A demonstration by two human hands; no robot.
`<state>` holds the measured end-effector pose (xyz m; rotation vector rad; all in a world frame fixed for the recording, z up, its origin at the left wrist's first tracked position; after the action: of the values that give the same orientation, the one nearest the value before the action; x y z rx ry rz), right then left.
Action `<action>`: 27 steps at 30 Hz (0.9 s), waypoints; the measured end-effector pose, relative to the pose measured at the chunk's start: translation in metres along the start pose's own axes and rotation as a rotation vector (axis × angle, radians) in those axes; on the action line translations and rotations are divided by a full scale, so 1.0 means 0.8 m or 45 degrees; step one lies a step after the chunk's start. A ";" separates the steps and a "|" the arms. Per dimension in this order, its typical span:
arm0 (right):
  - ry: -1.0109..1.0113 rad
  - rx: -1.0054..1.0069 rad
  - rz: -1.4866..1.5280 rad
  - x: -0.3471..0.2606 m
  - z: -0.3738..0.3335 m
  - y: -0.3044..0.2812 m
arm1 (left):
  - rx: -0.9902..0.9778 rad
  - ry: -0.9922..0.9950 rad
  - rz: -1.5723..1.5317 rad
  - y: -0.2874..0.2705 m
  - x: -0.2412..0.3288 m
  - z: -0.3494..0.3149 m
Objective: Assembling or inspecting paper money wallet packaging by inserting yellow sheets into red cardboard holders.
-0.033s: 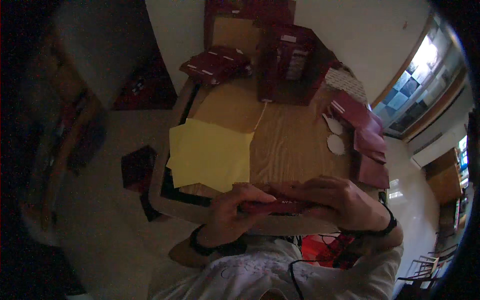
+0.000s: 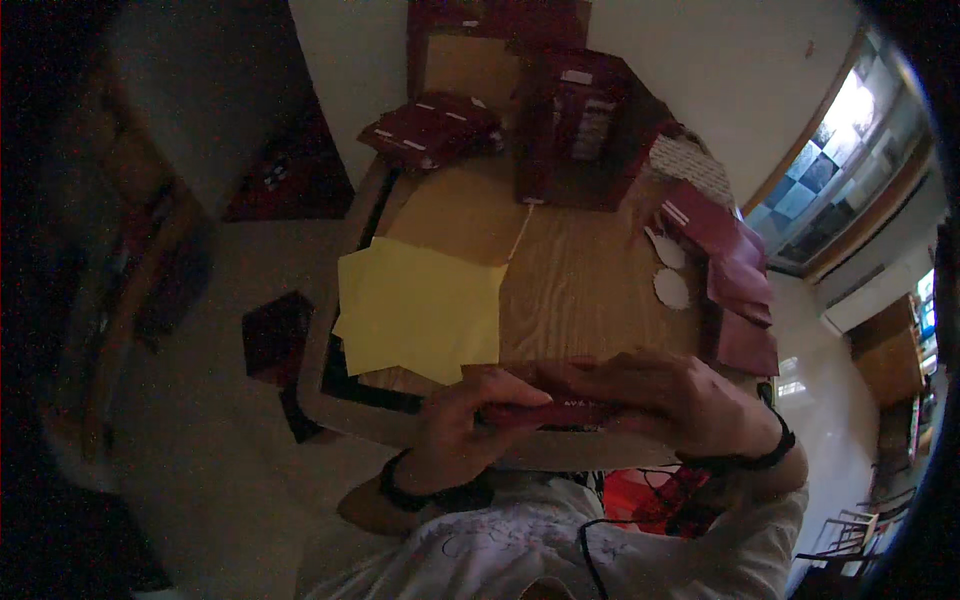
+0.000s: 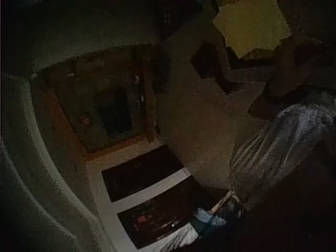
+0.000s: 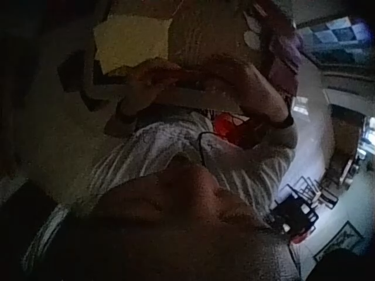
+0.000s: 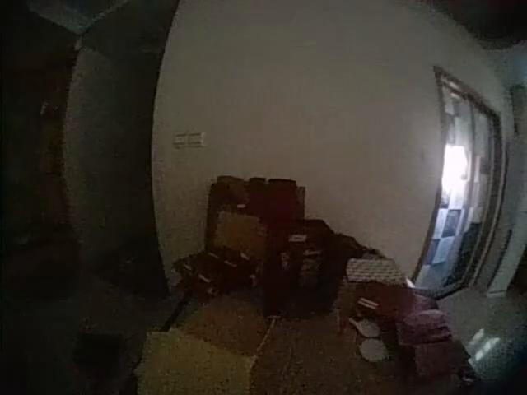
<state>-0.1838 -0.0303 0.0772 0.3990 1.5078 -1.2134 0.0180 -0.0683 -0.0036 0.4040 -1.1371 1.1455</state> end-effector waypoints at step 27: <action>0.092 0.017 -0.026 -0.001 0.001 -0.003 | 0.006 0.007 -0.185 -0.011 -0.013 -0.004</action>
<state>-0.1850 -0.0318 0.0788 0.4413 1.5696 -1.2369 0.0277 -0.0747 -0.0111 0.4792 -1.0823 1.0218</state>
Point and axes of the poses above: each hand's wrist, its own z-axis towards the middle knuckle, its own y-axis out of the palm, x = y × z, the point moved 3 cm from there along z, towards the middle knuckle, and after that the axes turned 15 degrees about z, right-handed, at the moved point
